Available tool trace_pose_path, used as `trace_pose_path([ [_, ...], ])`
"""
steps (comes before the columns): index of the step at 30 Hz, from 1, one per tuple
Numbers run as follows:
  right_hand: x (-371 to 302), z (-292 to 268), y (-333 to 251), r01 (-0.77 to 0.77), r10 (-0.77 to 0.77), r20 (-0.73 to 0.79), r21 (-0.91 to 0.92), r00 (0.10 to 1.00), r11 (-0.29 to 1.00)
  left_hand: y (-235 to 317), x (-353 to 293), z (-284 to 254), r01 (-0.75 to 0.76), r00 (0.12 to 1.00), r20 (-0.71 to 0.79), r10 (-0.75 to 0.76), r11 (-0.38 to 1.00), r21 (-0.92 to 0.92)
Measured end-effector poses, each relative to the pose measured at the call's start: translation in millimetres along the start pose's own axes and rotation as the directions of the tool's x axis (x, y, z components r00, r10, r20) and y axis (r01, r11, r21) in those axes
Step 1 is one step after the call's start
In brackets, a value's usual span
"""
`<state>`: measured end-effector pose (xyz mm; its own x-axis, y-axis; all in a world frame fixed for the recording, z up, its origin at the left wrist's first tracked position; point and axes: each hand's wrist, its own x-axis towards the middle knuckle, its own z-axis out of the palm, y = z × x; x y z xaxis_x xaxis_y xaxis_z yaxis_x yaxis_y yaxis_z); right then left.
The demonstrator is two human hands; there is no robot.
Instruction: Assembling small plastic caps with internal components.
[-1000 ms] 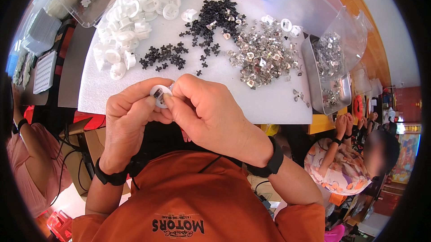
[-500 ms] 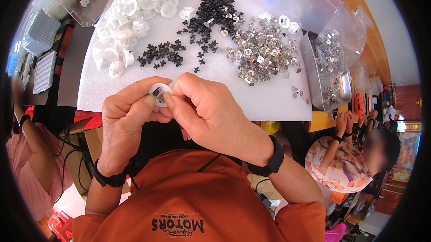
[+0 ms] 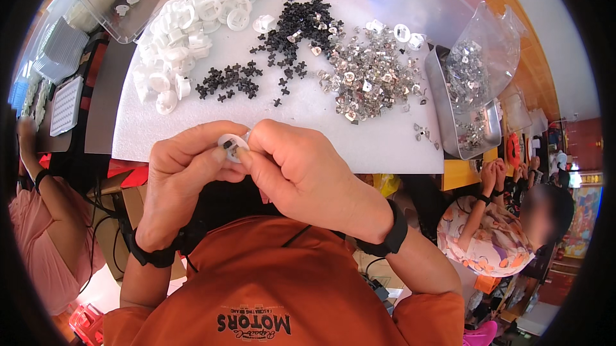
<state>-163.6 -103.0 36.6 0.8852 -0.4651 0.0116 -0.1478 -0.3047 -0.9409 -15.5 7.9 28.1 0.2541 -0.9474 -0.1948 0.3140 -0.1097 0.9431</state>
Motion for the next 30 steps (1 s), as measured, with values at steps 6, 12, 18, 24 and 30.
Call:
trace_pose_path([
  [6, 0.3, -0.9, -1.0, 0.002, -0.001, 0.005, -0.041, 1.000, 0.999, -2.7, 0.6, -0.7, -0.050, 0.998, -0.030, 0.052, 0.997, 0.062],
  [12, 4.4, -2.6, -3.4, 0.035, -0.035, -0.003, -0.071, 0.999, 0.997, -2.9, 3.3, 1.8, -0.047, 0.997, -0.059, 0.051, 0.997, 0.063],
  [18, 2.4, -1.1, -1.8, -0.016, 0.015, 0.013, 0.105, 1.000, 0.994, -3.8, 2.5, 1.8, -0.098, 0.995, -0.014, 0.098, 0.993, -0.059],
  [24, 3.9, -6.9, -15.0, -0.142, 0.141, 0.016, 0.103, 0.990, 0.985, -5.6, 5.8, 5.4, -0.168, 0.986, -0.001, 0.168, 0.985, 0.034],
  [30, 8.2, -47.4, -39.3, -0.103, 0.094, -0.065, -0.153, 0.993, 0.983, -1.9, 6.4, 10.6, -0.161, 0.987, 0.015, 0.162, 0.985, -0.056],
])
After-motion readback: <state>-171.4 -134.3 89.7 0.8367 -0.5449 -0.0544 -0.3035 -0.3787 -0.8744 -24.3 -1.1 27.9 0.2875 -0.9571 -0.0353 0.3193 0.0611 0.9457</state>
